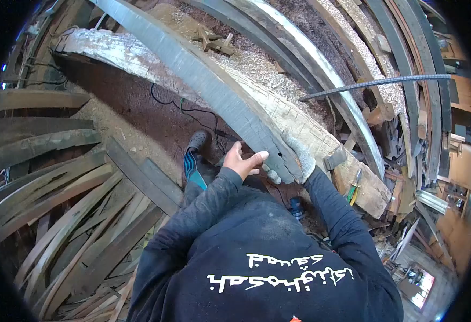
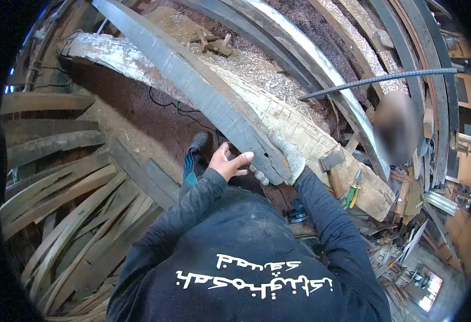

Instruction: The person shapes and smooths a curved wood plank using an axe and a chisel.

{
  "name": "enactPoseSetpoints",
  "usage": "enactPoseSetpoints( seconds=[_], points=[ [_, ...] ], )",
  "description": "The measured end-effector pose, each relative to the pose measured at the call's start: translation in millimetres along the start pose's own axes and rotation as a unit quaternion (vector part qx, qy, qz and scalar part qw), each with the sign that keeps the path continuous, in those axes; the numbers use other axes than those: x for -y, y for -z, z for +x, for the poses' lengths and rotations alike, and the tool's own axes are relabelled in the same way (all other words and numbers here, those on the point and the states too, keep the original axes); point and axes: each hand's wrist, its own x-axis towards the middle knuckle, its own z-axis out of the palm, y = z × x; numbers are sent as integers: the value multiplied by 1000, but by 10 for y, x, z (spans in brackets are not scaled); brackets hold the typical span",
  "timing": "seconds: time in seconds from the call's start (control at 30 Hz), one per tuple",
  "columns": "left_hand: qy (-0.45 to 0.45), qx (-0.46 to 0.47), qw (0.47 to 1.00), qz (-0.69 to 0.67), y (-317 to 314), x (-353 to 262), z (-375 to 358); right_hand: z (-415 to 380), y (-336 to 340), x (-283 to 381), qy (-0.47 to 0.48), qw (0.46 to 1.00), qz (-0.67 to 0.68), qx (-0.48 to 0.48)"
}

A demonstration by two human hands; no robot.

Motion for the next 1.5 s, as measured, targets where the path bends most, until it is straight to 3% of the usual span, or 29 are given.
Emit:
enactPoseSetpoints(
  seconds=[0.1, 0.3, 0.37, 0.43, 0.47, 0.5, 0.53, 0.63, 0.67, 0.87, 0.97, 1.03, 1.1, 1.17, 1.23, 1.3, 1.37, 1.43, 1.5],
  points=[
    [6, 56, 998, -26, 149, -16, 109, -32, -11, -8, -2, 1000, -27, -15],
    [40, 34, 999, -15, 316, 42, -3, -30, -178, -162, -2, 992, -112, -61],
    [65, 44, 997, -22, 440, 99, -37, 19, -208, -248, 12, 976, -197, -95],
    [77, 44, 996, -12, 636, 311, 34, 128, -35, -351, -29, 974, -221, -50],
    [80, 40, 996, 29, 791, 493, 114, 191, -43, -441, 71, 904, -412, -89],
    [83, 36, 993, 70, 911, 597, 157, 235, -71, -521, 168, 786, -581, -127],
    [93, 19, 990, 106, 900, 596, 151, 255, -106, -582, 147, 801, -556, -167],
    [71, 42, 991, 109, 863, 601, 199, 275, -75, -535, 134, 830, -514, -168],
    [73, 43, 989, 119, 870, 598, 201, 247, -116, -547, 151, 802, -546, -189],
    [34, 55, 969, 240, 1038, 286, 157, 156, -164, -458, 158, 807, -536, -193],
    [88, -61, 986, 127, 1221, -20, 130, 95, -309, -424, 155, 784, -555, -232],
    [65, -88, 989, 97, 1570, -214, 219, 28, -457, -410, 180, 735, -586, -291],
    [34, -175, 981, 74, 1869, -487, 369, -48, -676, -369, 181, 699, -604, -338],
    [-34, -215, 971, 101, 2271, -780, 643, -63, -829, -334, 219, 666, -627, -340],
    [-89, -338, 920, 177, 2460, -1309, 802, 2, -830, -391, 199, 644, -651, -350],
    [-113, -352, 912, 174, 2766, -1795, 1139, 84, -926, -389, 184, 629, -659, -369],
    [-209, -412, 860, 216, 3271, -2040, 1717, 222, -1158, -300, 153, 637, -655, -377],
    [-236, -409, 862, 184, 3194, -2452, 1964, 312, -1239, -323, 130, 599, -684, -394],
    [-307, -341, 864, 205, 3192, -2835, 2214, 416, -1284, -311, 124, 602, -686, -389]
  ],
)
